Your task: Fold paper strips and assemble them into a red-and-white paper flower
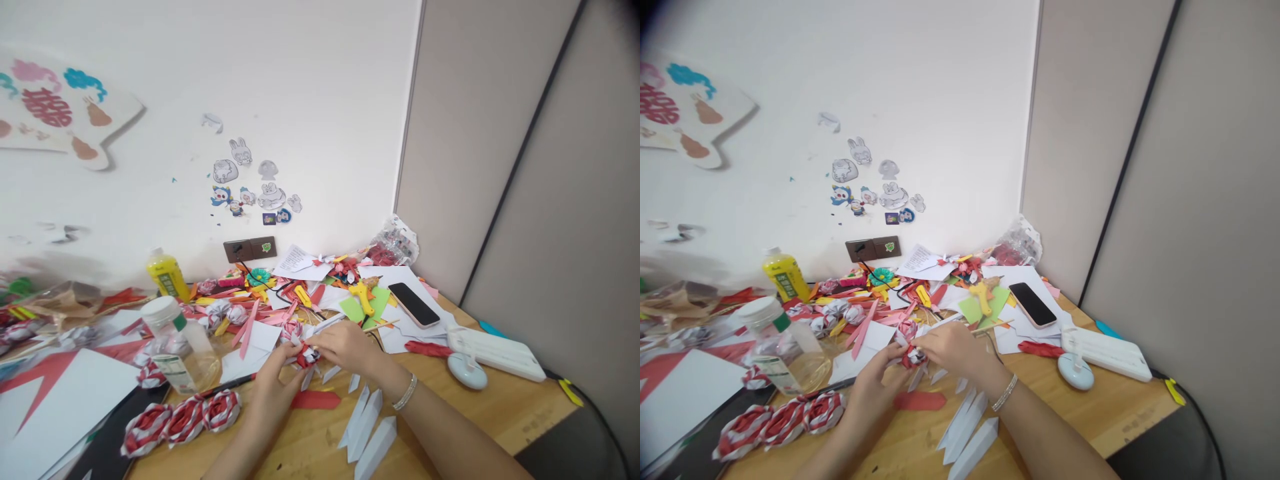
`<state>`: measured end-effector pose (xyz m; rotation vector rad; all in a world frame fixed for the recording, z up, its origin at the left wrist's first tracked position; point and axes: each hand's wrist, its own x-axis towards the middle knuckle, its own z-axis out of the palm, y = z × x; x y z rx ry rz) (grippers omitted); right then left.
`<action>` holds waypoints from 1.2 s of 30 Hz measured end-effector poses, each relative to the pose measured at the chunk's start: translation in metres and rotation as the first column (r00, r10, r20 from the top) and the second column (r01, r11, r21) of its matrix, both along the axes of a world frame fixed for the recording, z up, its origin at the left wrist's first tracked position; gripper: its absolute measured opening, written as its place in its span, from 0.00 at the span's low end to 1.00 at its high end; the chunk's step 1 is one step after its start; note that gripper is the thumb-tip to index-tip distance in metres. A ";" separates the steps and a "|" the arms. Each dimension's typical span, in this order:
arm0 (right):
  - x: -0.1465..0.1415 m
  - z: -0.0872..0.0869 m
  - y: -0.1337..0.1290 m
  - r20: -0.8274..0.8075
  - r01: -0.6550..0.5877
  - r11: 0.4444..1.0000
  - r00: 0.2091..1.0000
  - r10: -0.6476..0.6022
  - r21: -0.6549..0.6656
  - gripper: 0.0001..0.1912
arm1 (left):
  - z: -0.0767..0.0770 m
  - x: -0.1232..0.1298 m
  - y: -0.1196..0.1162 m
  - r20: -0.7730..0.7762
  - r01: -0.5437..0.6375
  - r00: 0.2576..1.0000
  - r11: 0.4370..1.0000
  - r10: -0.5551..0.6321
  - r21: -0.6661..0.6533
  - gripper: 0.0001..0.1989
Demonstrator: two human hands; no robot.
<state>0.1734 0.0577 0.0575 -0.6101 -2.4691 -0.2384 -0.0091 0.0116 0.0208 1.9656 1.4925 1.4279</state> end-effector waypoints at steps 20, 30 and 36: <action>-0.003 0.001 -0.004 0.084 0.093 0.993 0.991 -0.100 0.076 0.06 | -0.001 -0.003 0.003 -0.052 0.067 0.996 0.996 -0.070 -0.057 0.11; -0.003 -0.005 -0.001 -0.094 0.094 0.992 0.992 -0.086 0.081 0.11 | 0.003 -0.002 0.004 0.083 0.083 0.993 0.996 -0.080 -0.034 0.19; -0.007 -0.008 -0.002 0.025 0.128 0.977 0.991 -0.134 0.169 0.09 | -0.007 -0.005 0.007 -0.106 0.072 0.992 0.997 -0.071 0.013 0.17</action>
